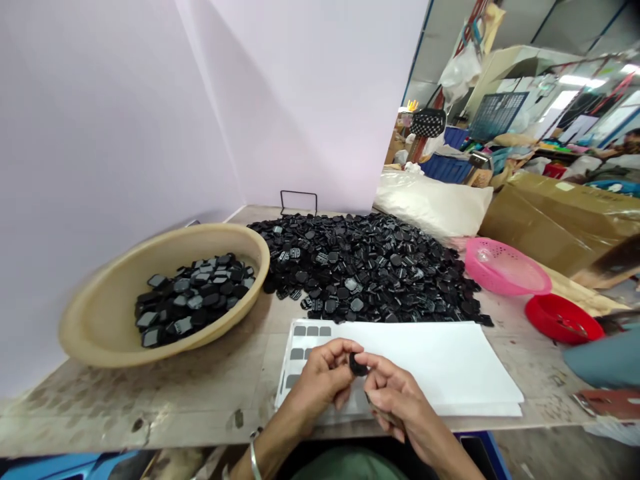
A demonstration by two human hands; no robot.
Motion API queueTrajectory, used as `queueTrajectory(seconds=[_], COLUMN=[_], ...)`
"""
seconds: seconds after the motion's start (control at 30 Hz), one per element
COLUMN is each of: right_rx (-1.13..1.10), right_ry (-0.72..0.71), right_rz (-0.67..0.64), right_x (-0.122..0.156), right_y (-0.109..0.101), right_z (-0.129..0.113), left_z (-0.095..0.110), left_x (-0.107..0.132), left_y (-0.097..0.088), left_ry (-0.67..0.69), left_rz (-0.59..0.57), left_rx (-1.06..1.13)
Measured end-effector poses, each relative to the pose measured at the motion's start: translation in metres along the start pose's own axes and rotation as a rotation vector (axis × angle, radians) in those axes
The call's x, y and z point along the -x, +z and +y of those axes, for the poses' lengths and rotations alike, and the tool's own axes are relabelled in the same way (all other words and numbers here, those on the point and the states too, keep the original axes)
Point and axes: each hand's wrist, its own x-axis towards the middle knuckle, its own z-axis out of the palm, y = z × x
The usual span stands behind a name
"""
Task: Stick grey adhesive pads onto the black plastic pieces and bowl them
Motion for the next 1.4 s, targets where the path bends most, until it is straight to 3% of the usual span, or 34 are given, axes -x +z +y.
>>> queueTrajectory(seconds=[0.13, 0.3, 0.43, 0.53, 0.7, 1.1, 1.4], right_rx=[-0.003, 0.069, 0.239, 0.486, 0.804, 0.757, 0.909], right_ry=[0.019, 0.002, -0.267, -0.475, -0.669, -0.629, -0.582], right_rz=[0.007, -0.026, 0.171, 0.338, 0.292, 0.325, 0.266], right_x=[0.004, 0.006, 0.008, 0.007, 0.002, 0.003, 0.005], right_y=[-0.001, -0.002, -0.007, -0.010, -0.014, -0.016, -0.011], right_z=[0.002, 0.007, 0.010, 0.010, 0.010, 0.006, 0.005], left_z=[0.000, -0.006, -0.007, -0.008, -0.008, -0.006, -0.007], left_x=[0.008, 0.010, 0.007, 0.004, 0.002, 0.000, 0.001], left_y=[-0.001, -0.002, 0.001, 0.005, 0.010, 0.011, 0.010], left_ry=[-0.081, -0.063, -0.049, -0.086, -0.128, -0.149, -0.130], left_rz=[-0.065, -0.016, -0.034, -0.038, -0.011, -0.003, -0.013], left_rx=[0.097, 0.106, 0.175, 0.180, 0.165, 0.194, 0.149])
